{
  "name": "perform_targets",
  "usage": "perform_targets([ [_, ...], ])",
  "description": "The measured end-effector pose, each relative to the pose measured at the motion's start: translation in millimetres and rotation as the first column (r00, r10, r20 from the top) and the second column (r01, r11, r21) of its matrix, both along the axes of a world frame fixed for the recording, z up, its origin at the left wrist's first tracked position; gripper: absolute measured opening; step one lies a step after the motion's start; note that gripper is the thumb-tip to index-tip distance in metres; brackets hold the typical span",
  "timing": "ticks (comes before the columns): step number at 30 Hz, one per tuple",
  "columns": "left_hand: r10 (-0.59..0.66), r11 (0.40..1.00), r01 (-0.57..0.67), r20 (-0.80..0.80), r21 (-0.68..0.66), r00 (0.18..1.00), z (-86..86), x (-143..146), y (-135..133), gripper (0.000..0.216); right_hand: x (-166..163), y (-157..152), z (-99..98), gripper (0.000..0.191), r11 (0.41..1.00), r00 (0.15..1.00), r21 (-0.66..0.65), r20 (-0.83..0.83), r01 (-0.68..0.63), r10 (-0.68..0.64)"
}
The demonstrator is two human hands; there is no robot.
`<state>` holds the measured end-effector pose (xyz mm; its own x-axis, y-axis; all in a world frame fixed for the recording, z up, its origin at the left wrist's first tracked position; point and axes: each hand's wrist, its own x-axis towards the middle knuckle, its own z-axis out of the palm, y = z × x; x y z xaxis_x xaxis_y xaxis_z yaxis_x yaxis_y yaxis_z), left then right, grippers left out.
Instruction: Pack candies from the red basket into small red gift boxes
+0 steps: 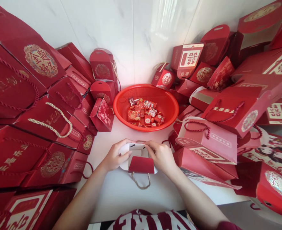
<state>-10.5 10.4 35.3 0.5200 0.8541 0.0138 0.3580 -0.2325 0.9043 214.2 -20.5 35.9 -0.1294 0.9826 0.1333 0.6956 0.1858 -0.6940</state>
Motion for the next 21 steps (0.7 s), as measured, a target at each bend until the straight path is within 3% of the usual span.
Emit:
perform_targets([
  [5,0.086,0.996,-0.087,0.030,0.018,0.996,-5.9,0.9,1.2,0.028,0.0,2.1,-4.1,0.023,0.998,0.998,0.055,-0.059,-0.011,0.015],
  [8,0.141,0.988,-0.144,0.045,0.063,0.989,-8.7,-2.3,4.4,0.028,1.2,-0.1,1.6,0.030,0.983,0.992,0.160,-0.069,-0.095,0.107],
  [11,0.177,0.979,-0.180,0.044,0.096,0.983,-10.8,-7.4,7.9,0.028,3.1,-3.8,11.1,0.038,0.921,0.951,0.254,-0.020,-0.294,0.309],
  [15,0.146,0.981,-0.151,0.053,0.118,0.988,-14.1,-12.1,11.3,0.030,3.3,-5.2,14.8,0.040,0.810,0.845,0.241,0.113,-0.534,0.523],
  [18,0.133,0.987,-0.140,0.086,0.084,0.987,-18.5,-12.9,13.4,0.033,1.0,-3.4,6.8,0.032,0.763,0.793,0.216,0.188,-0.609,0.580],
  [21,0.107,0.992,-0.112,0.098,0.055,0.989,-20.7,-14.0,15.5,0.040,-2.4,-1.7,-4.8,0.026,0.765,0.796,0.231,0.255,-0.601,0.549],
])
